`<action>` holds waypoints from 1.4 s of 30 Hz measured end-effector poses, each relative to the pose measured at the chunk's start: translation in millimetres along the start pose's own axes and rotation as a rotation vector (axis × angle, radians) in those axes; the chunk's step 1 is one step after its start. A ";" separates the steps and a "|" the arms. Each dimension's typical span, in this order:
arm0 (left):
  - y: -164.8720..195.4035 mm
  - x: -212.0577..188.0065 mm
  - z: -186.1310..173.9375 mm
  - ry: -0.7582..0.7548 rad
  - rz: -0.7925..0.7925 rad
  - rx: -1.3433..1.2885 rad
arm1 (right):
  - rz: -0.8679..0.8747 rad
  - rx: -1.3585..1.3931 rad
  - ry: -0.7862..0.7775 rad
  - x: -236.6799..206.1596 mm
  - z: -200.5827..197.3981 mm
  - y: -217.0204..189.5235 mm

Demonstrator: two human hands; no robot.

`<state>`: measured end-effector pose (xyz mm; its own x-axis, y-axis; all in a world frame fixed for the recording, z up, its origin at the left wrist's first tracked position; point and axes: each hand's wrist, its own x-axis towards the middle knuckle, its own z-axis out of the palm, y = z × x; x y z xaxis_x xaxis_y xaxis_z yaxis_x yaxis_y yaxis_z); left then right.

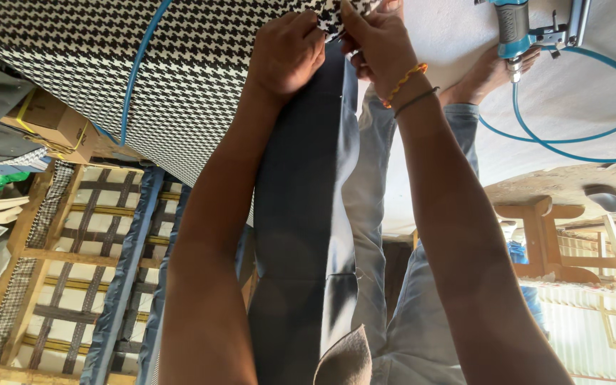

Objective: The person stretches and secures a dark blue tufted fabric over a wooden furniture frame. They use a pneumatic staple gun to fasten the fabric to the underside of the frame, working along the edges and corners.

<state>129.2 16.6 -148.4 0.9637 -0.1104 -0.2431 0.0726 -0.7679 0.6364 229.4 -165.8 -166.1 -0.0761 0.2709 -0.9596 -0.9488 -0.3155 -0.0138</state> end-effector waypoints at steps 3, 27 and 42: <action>-0.1 0.4 1.8 0.012 -0.006 0.023 | -0.090 0.198 -0.066 12.0 -5.0 8.8; -12.6 -36.2 24.4 0.008 -0.351 -0.185 | -0.869 -0.986 -0.038 93.6 -92.8 66.8; -2.1 -17.2 7.9 -0.114 -0.276 -0.145 | -1.049 -1.277 -0.326 99.0 -109.7 46.9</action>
<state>110.4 15.2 -151.3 0.8682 0.0127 -0.4961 0.3706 -0.6815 0.6311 210.9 -253.6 -292.5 0.1713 0.9393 -0.2972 0.1984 -0.3284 -0.9235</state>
